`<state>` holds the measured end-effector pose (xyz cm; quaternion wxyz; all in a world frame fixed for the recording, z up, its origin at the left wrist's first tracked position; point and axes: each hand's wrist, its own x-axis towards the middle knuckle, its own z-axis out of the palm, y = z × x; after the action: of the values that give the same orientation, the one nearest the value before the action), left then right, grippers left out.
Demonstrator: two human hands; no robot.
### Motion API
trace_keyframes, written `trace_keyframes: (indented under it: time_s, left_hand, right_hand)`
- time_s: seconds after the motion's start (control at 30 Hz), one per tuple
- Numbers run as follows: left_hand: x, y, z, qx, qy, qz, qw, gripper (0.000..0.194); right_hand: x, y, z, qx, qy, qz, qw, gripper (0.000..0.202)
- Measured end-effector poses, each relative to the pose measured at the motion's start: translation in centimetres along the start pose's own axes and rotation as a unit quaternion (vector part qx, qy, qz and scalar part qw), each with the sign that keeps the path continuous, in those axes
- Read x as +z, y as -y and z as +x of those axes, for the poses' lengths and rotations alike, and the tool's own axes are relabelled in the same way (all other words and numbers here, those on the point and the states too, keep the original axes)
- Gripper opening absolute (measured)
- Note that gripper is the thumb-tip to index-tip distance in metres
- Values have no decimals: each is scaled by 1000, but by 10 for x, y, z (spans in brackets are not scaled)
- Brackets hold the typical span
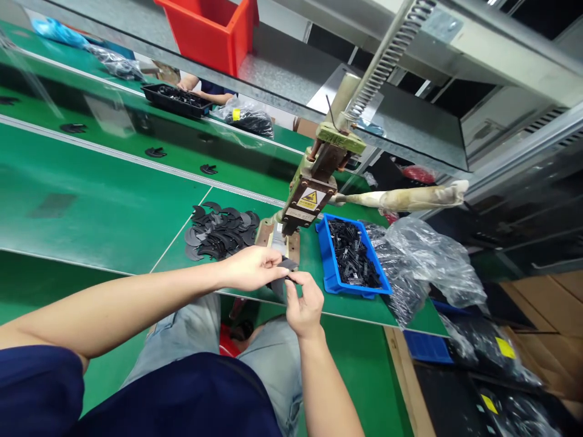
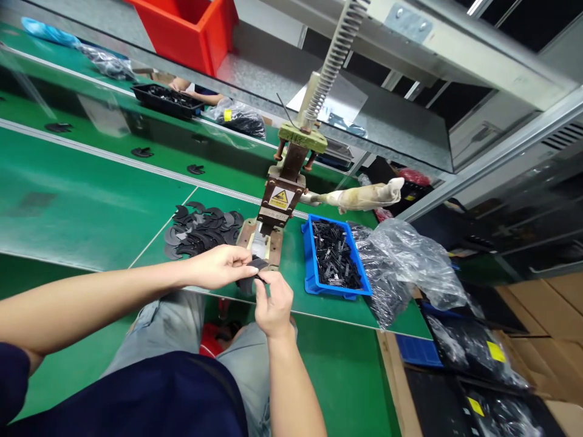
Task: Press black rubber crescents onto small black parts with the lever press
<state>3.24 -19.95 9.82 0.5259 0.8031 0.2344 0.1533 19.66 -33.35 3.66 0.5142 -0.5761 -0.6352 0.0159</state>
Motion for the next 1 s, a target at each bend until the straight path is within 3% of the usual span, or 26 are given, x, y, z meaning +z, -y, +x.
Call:
trace_keyframes:
  time_s: [0.1, 0.27, 0.4, 0.47, 0.53, 0.6, 0.7, 0.77, 0.9, 1.0]
  left_hand:
    - [0, 10, 7, -29, 57, -91, 994, 50]
    - [4, 17, 7, -35, 1, -199, 979, 47]
    - [-3, 27, 7, -67, 136, -263, 953, 57]
    - [-20, 40, 14, -66, 104, -205, 971, 57]
    - [-49, 59, 27, -74, 14, -90, 993, 52]
    - [-86, 78, 51, -95, -65, 75, 991, 43]
    - [-139, 99, 104, -106, -122, 346, 924, 24]
    - [-165, 105, 144, -122, -138, 416, 891, 25]
    - [-184, 111, 200, -117, -176, 425, 880, 48]
    - [-186, 126, 201, -124, -202, 420, 876, 56]
  right_hand:
    - [2, -2, -5, 3, -6, -3, 1000, 19]
    - [5, -5, -8, 17, -34, 16, 999, 20]
    - [0, -22, -5, 20, -3, 35, 999, 21]
    - [-6, -42, -7, 65, 6, 11, 998, 29]
    - [-13, -68, -12, 135, -7, -45, 990, 37]
    - [-17, -94, -18, 184, -28, -98, 978, 39]
    - [-17, -118, -27, 193, -41, -131, 972, 39]
    - [-14, -123, -31, 188, -42, -144, 971, 38]
    - [-13, -123, -35, 178, -46, -166, 969, 36]
    - [-15, -123, -36, 167, -48, -171, 970, 34]
